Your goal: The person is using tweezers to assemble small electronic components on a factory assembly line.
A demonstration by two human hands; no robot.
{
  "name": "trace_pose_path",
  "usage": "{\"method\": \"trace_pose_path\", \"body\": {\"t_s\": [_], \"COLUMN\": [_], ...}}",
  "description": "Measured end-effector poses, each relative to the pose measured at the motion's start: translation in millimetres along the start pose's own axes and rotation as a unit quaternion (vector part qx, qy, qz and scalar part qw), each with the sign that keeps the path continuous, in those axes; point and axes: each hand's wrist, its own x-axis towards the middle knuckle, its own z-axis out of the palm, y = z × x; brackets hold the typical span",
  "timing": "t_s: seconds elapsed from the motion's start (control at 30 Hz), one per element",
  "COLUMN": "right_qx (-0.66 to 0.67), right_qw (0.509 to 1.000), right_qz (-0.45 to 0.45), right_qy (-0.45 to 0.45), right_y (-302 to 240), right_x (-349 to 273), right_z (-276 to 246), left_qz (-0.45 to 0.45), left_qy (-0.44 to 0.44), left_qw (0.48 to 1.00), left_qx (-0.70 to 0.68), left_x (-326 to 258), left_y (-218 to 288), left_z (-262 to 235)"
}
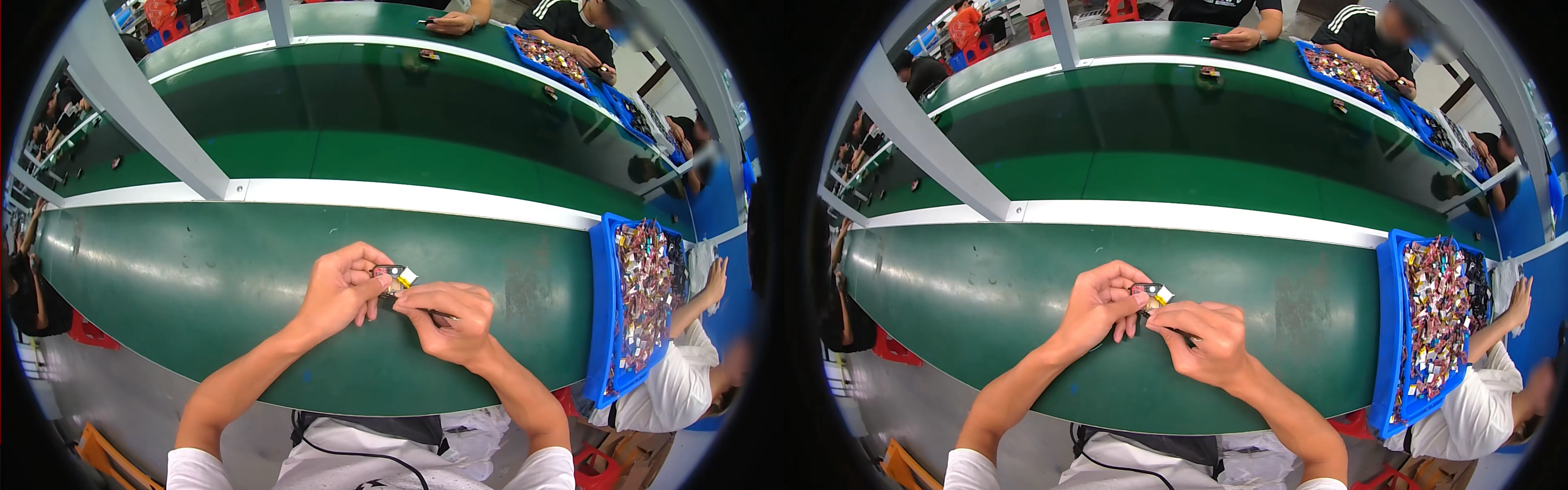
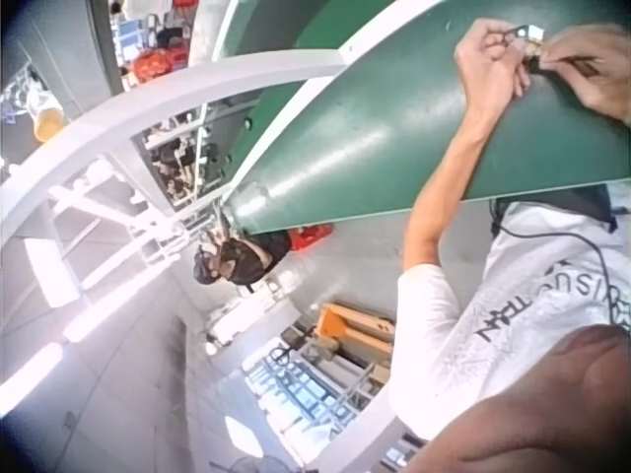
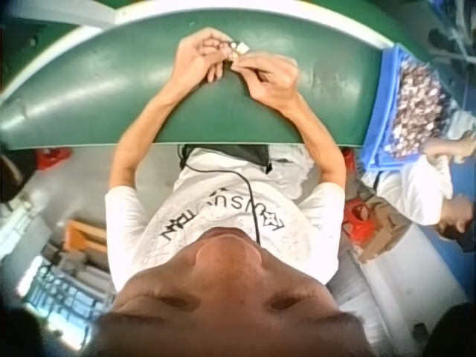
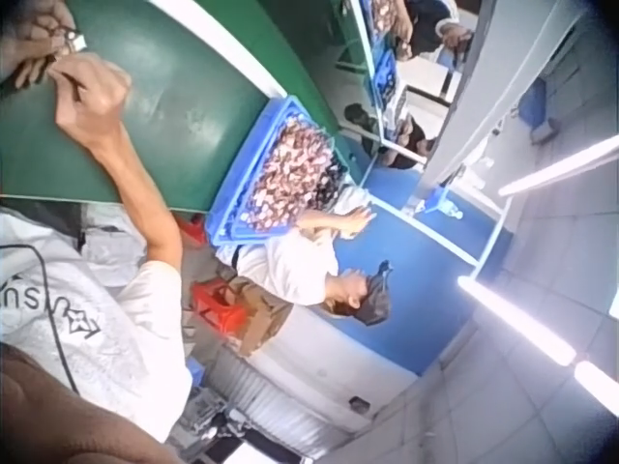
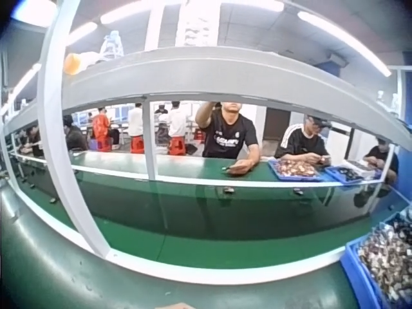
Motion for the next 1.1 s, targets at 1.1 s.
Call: {"method": "trace_pose_path", "body": {"t_s": [1.1], "right_qx": [0.002], "right_qw": [0.99], "right_qz": [0.09], "right_qy": [0.105], "right_y": [21.9], "right_x": [-5.1], "right_z": [-1.0], "left_qz": [0.324], "left_qy": [0.135], "left_qw": [0.841], "left_qx": [0.413], "left_x": [19.5], "left_y": [3.4], "left_z": [-10.4]}}
